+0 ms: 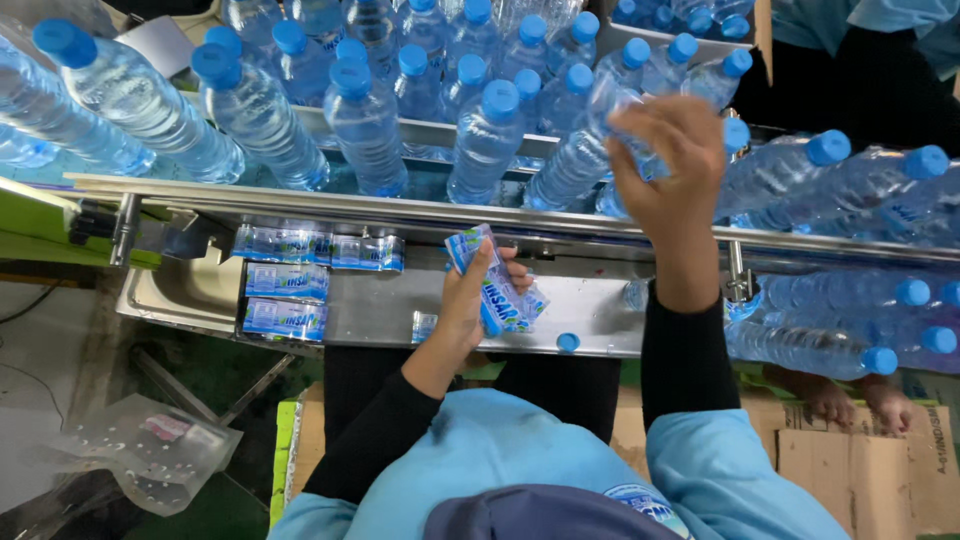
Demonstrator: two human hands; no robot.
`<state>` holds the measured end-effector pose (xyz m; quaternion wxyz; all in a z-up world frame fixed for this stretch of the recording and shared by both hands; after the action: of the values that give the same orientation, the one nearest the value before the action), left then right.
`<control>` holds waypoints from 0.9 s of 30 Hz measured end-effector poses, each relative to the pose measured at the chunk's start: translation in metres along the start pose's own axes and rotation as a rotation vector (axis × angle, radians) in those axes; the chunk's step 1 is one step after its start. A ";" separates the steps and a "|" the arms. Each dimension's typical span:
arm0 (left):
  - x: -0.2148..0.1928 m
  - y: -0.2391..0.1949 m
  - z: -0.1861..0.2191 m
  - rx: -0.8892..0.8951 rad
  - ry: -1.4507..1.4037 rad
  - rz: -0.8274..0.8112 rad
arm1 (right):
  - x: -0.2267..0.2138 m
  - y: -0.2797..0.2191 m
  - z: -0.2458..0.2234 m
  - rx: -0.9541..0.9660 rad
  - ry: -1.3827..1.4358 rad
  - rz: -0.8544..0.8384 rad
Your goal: The person stands at a conveyor belt and packs plastic water bottles into clear plastic sleeves. They pick up bottles from the moving belt, insert them into the sleeves held in their left hand, and then place the filled sleeves onto a metal tray.
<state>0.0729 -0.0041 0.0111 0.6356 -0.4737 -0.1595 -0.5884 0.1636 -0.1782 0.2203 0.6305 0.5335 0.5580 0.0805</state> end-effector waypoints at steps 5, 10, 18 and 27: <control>0.012 -0.004 -0.001 -0.014 -0.054 -0.059 | 0.018 -0.027 0.036 0.054 0.030 0.128; -0.001 -0.001 -0.007 -0.014 0.049 -0.044 | 0.025 -0.082 0.055 0.424 0.192 0.190; 0.010 -0.004 -0.007 0.106 0.123 -0.083 | 0.023 -0.129 0.068 0.577 0.136 0.386; 0.007 -0.005 -0.001 0.132 0.122 -0.036 | 0.002 -0.143 0.077 0.481 0.093 0.423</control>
<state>0.0694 -0.0082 0.0181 0.6633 -0.3910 -0.1674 -0.6158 0.1550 -0.2818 0.0956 0.4295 0.7672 0.4658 0.0997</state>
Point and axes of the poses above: each hand's wrist, its own y-axis towards the middle knuckle, its own x-axis out of the palm, z = x × y, the point moved 4 cm from there along y, towards the middle knuckle, and after that the axes turned 2 degrees about y, right-handed, at the moved point
